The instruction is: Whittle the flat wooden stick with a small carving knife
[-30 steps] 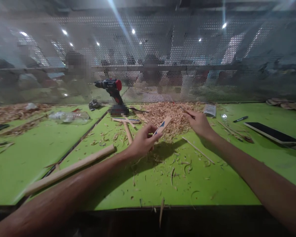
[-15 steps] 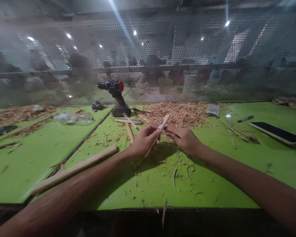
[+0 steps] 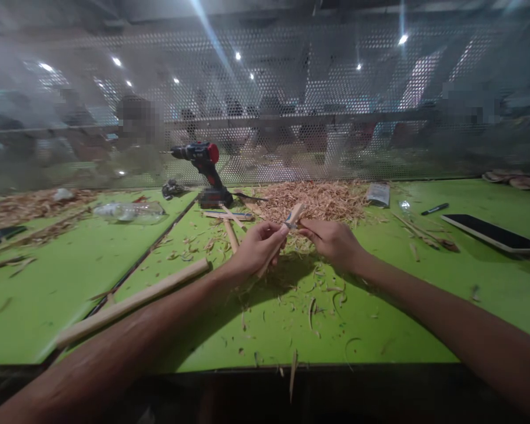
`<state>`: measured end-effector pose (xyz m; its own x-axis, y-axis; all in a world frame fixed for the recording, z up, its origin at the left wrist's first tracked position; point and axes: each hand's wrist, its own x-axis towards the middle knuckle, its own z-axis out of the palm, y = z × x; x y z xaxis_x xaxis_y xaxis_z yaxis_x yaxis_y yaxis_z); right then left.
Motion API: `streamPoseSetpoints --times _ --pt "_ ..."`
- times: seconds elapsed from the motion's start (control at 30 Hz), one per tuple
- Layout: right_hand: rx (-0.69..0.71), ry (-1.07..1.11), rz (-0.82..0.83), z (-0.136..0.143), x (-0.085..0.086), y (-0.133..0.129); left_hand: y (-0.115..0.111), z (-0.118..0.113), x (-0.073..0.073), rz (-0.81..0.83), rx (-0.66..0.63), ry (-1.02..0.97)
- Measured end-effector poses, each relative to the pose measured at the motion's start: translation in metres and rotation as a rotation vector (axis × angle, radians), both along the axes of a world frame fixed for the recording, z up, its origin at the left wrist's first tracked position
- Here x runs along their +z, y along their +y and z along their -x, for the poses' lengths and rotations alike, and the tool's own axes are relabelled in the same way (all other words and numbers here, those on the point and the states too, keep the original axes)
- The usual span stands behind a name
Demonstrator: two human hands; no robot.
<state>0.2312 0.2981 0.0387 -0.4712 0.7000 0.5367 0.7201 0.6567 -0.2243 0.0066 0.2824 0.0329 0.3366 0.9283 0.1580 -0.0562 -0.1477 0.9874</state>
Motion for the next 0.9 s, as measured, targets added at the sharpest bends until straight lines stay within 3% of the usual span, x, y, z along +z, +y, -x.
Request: streamPoseSetpoints --times 0.17,0.3,0.5,0.7,0.9 --pt "-0.164 0.170 0.086 -0.035 0.006 0.030 -0.008 0.000 0.002 0.011 -0.093 0.025" --pt "-0.279 0.282 -0.005 -0.059 0.014 0.048 -0.012 -0.001 0.000 0.015 -0.143 0.023" --pt "-0.074 0.309 0.044 -0.026 0.011 0.022 0.001 0.001 -0.003 0.040 -0.017 -0.006" --pt "0.096 0.160 -0.001 0.000 -0.001 0.001 -0.004 -0.004 -0.001 0.046 0.022 -0.025" --pt "0.080 0.017 -0.106 0.004 -0.008 -0.006 -0.003 -0.007 -0.008 -0.037 0.092 -0.030"
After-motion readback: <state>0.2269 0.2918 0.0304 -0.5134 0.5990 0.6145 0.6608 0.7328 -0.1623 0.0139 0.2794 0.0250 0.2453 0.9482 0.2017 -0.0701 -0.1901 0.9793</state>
